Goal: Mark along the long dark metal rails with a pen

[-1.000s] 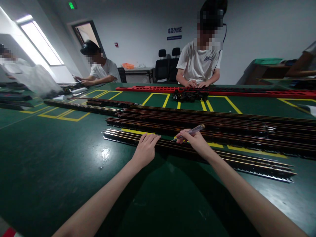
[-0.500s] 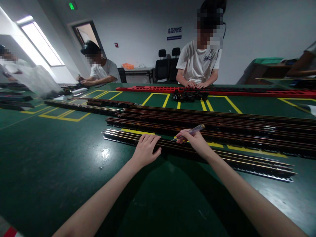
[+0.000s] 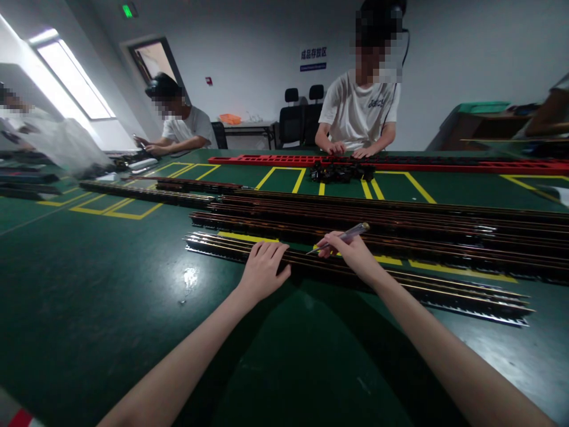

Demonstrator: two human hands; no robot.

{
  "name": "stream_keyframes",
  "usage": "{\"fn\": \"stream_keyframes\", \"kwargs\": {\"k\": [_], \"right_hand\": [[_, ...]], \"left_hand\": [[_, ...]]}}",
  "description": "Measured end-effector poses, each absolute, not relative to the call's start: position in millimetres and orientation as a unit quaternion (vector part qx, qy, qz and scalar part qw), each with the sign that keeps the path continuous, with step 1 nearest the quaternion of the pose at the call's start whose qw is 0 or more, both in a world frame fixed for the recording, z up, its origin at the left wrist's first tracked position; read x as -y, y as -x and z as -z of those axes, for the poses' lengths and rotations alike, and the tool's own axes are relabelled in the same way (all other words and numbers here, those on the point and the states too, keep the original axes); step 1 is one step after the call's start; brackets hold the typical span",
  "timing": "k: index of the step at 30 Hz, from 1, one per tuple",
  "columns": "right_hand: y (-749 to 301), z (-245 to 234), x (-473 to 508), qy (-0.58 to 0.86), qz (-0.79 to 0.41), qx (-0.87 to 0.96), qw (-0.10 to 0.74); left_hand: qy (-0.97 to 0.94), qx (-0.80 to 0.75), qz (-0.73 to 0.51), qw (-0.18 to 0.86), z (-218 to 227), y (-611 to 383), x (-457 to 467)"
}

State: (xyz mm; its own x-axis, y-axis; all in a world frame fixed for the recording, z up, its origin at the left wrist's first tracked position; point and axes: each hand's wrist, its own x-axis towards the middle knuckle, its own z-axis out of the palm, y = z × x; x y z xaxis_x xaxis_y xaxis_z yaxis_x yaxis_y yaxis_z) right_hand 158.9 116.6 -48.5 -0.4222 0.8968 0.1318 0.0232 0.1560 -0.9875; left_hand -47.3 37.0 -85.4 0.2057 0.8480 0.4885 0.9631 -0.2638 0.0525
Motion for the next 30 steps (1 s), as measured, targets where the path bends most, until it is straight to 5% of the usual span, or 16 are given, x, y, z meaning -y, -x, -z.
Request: {"fn": "stream_keyframes", "kwargs": {"k": [30], "right_hand": [[-166.0, 45.2, -120.5, 0.385, -0.543, 0.617, 0.419]], "left_hand": [[0.745, 0.61, 0.224, 0.151, 86.2, 46.3, -36.1]]}}
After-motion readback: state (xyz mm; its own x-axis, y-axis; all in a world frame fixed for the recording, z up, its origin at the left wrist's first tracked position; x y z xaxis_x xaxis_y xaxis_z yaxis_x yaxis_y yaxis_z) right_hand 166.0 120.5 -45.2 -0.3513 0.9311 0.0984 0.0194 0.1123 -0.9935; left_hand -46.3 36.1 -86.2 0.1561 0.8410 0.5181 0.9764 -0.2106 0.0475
